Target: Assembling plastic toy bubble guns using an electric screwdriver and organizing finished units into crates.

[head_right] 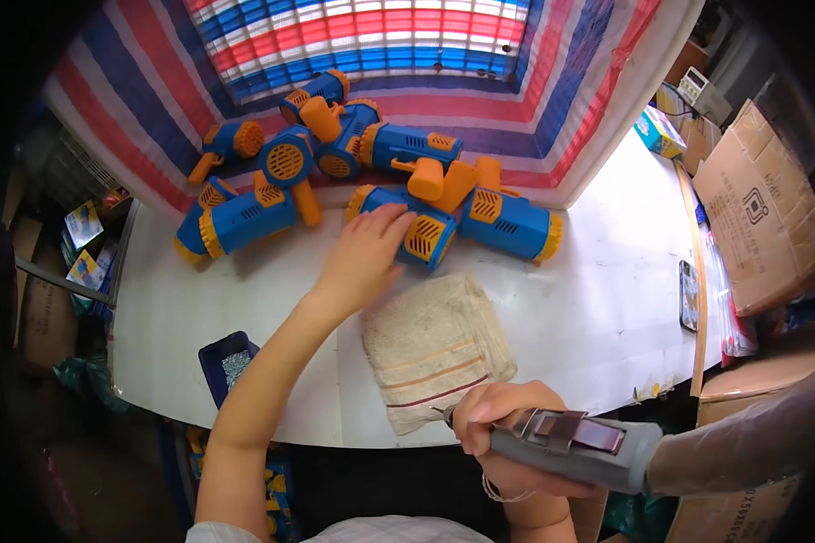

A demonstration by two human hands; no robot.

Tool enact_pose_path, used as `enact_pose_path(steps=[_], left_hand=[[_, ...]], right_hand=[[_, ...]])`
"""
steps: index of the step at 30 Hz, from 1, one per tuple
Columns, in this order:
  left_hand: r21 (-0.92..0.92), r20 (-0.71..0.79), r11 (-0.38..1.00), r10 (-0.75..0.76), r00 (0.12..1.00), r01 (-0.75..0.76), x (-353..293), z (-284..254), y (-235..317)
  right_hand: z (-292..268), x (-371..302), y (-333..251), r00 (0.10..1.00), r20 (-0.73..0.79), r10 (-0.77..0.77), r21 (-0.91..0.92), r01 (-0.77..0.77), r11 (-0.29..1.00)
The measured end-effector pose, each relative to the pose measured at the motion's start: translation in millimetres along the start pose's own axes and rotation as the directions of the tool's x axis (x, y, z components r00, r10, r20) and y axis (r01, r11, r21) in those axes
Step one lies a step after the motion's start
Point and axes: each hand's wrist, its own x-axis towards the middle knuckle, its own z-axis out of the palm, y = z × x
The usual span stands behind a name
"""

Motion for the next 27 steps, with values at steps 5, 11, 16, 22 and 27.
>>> enact_pose_path(steps=[5, 11, 16, 22, 27], left_hand=[[0.491, -0.046, 0.863, 0.163, 0.986, -0.12, 18, 42, -33], [0.264, 0.312, 0.897, 0.269, 0.911, -0.355, -36, -54, 14], [0.155, 0.661, 0.89, 0.23, 0.715, -0.43, -116, -56, 44], [0.173, 0.661, 0.933, 0.127, 0.74, -0.315, -119, -56, 54], [0.151, 0.665, 0.947, 0.114, 0.738, -0.282, -118, -55, 53]], right_hand=[[1, -1, 1, 1.0, -0.002, -0.004, 0.006, 0.004, 1.0], [-18, -1, 0, 0.996, -0.083, -0.045, -0.035, 0.043, 0.998], [-22, -4, 20, 0.998, 0.016, 0.064, -0.076, -0.062, 0.995], [-26, -2, 37, 0.981, 0.078, 0.175, -0.151, -0.162, 0.975], [-25, -2, 42, 0.964, 0.065, 0.257, -0.211, -0.239, 0.948]])
